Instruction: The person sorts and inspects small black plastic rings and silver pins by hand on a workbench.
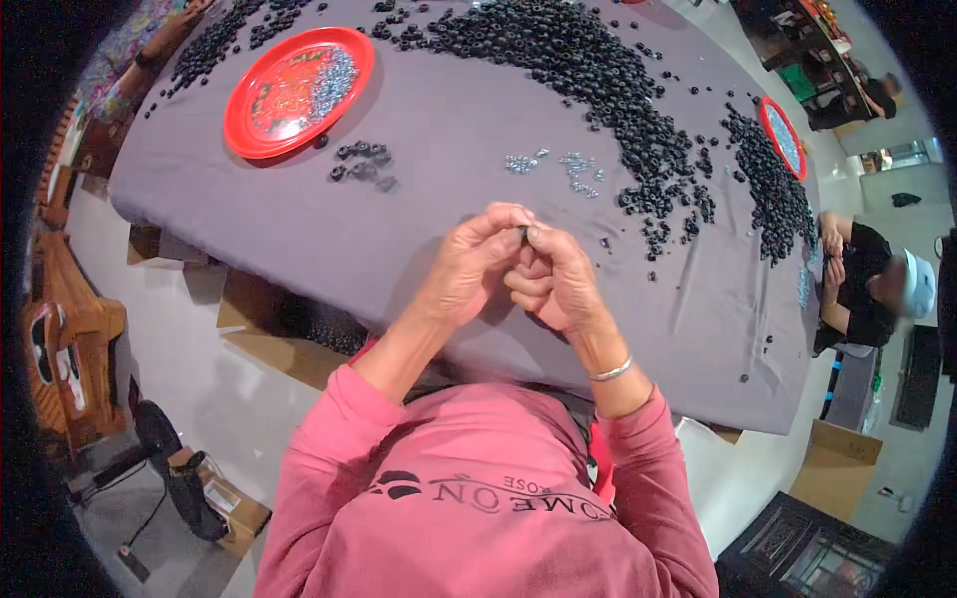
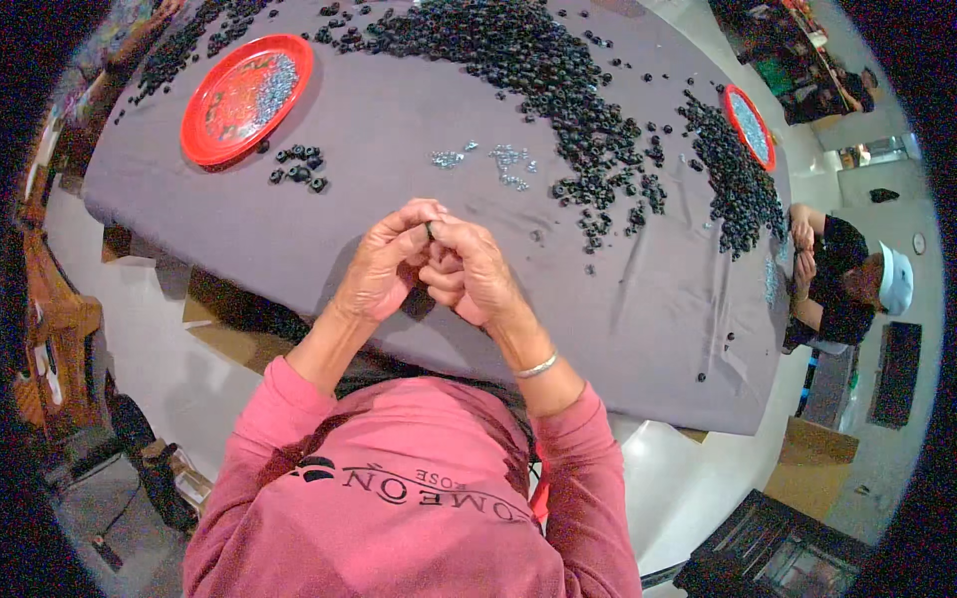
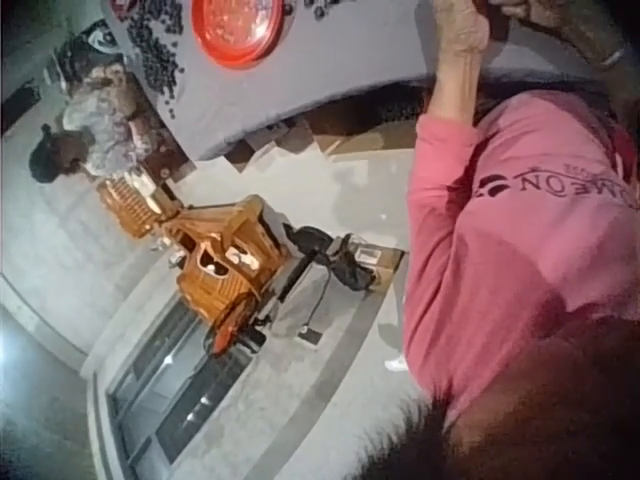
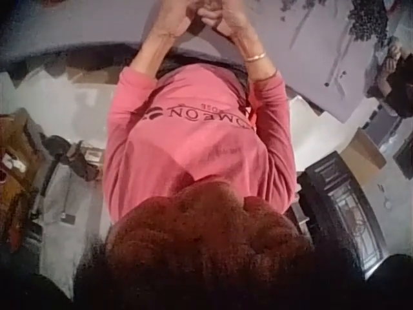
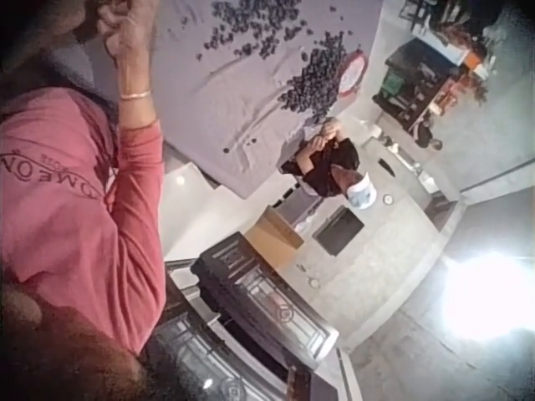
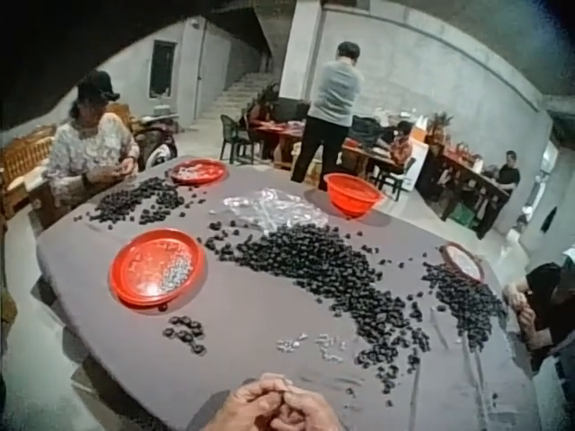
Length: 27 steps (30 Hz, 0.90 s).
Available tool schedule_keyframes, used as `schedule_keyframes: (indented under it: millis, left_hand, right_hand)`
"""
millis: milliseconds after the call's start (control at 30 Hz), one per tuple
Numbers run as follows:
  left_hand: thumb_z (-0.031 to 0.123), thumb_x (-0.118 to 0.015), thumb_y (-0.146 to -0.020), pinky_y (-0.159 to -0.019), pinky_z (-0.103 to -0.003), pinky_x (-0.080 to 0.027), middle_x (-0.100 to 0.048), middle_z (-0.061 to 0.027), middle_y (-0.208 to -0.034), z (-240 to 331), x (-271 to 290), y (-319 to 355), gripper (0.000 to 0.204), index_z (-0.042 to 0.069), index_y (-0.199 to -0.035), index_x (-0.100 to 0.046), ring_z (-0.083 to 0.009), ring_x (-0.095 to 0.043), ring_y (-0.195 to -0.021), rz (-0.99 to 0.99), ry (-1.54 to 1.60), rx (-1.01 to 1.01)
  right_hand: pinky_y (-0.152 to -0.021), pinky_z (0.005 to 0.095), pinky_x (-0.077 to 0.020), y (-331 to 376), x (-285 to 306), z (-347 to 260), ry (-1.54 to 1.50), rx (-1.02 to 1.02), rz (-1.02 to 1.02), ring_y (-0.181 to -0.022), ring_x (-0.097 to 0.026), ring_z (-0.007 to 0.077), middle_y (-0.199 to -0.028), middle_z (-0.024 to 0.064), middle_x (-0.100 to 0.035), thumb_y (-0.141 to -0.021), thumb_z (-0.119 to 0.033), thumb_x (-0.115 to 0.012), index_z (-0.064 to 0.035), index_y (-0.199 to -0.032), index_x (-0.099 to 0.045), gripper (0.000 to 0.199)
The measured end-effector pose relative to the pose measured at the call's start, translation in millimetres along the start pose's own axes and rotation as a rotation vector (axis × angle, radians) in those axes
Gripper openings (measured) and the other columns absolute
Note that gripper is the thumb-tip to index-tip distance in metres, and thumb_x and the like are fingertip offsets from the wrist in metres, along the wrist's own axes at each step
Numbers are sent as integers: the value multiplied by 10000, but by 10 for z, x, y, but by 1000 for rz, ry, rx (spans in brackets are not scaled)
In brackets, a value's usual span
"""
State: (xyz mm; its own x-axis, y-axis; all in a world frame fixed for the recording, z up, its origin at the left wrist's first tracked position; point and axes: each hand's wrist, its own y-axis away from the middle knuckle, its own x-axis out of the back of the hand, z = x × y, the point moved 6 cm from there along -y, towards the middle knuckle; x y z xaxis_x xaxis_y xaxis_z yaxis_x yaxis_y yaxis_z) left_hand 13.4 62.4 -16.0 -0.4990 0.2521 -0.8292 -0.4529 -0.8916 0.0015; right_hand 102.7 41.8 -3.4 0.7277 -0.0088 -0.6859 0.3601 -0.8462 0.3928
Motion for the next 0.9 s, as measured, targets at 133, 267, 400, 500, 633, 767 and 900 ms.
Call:
schedule_keyframes:
  millis: [133, 267, 400, 500, 633, 767, 900]
  left_hand:
    - [64, -583, -893, -820, -246, -476, -558, -10, -1069, -37, -79, -110, 158, 57, -1043, -630, -100, -554, -942, -17, -11, 13]
    - [63, -582, -889, -831, -248, -474, -558, -12, -1097, -146, -67, -195, 155, 60, -1035, -634, -103, -548, -976, 3, -75, -13]
    - [90, -580, -900, -815, -243, -478, -570, -9, -1088, -193, -126, -230, 156, 61, -1047, -624, -100, -561, -957, 57, -106, -1]
    - [102, -571, -911, -809, -248, -482, -585, -12, -1086, -248, -188, -234, 157, 63, -1058, -612, -102, -571, -935, 54, -102, 33]
    - [60, -547, -908, -808, -244, -474, -597, -14, -1083, -161, -207, -144, 143, 51, -1030, -622, -92, -568, -924, 106, -307, -78]
    - [-5, -577, -855, -796, -231, -437, -608, -1, -934, 397, -231, -43, 137, 35, -953, -663, -84, -552, -890, 293, -910, -340]
    - [-12, -592, -830, -764, -252, -444, -595, -49, -878, 897, -319, 16, 156, 40, -962, -658, -138, -573, -840, 310, -1562, -610]
  right_hand:
    - [-361, 220, -146, -57, 55, -47, -126, -26, -96, -405, -206, 48, -546, -78, -256, -882, -244, -528, -150, -726, -402, 221]
    - [-358, 225, -141, -77, 123, -123, -43, 64, -38, -389, -184, 45, -515, -88, -223, -884, -235, -505, -164, -690, -383, 240]
    - [-363, 226, -139, -81, 195, -185, -40, 128, -35, -388, -169, 41, -512, -89, -227, -893, -246, -497, -159, -712, -397, 225]
    - [-369, 228, -138, 24, 196, -245, -16, 166, -35, -403, -186, 35, -533, -86, -252, -902, -260, -499, -149, -761, -440, 188]
    - [-373, 215, -155, 250, 235, -216, 51, 66, -34, -427, -218, 28, -557, -85, -280, -916, -326, -524, -137, -804, -479, 224]
    - [-395, 188, -217, 611, 590, -460, 398, 192, 204, -448, -289, 24, -577, -75, -357, -929, -295, -544, -115, -795, -516, 226]
    - [-479, 193, -327, 972, 927, -1087, 1168, 672, 570, -517, -401, 44, -626, -36, -481, -884, -124, -599, -60, -793, -570, 116]
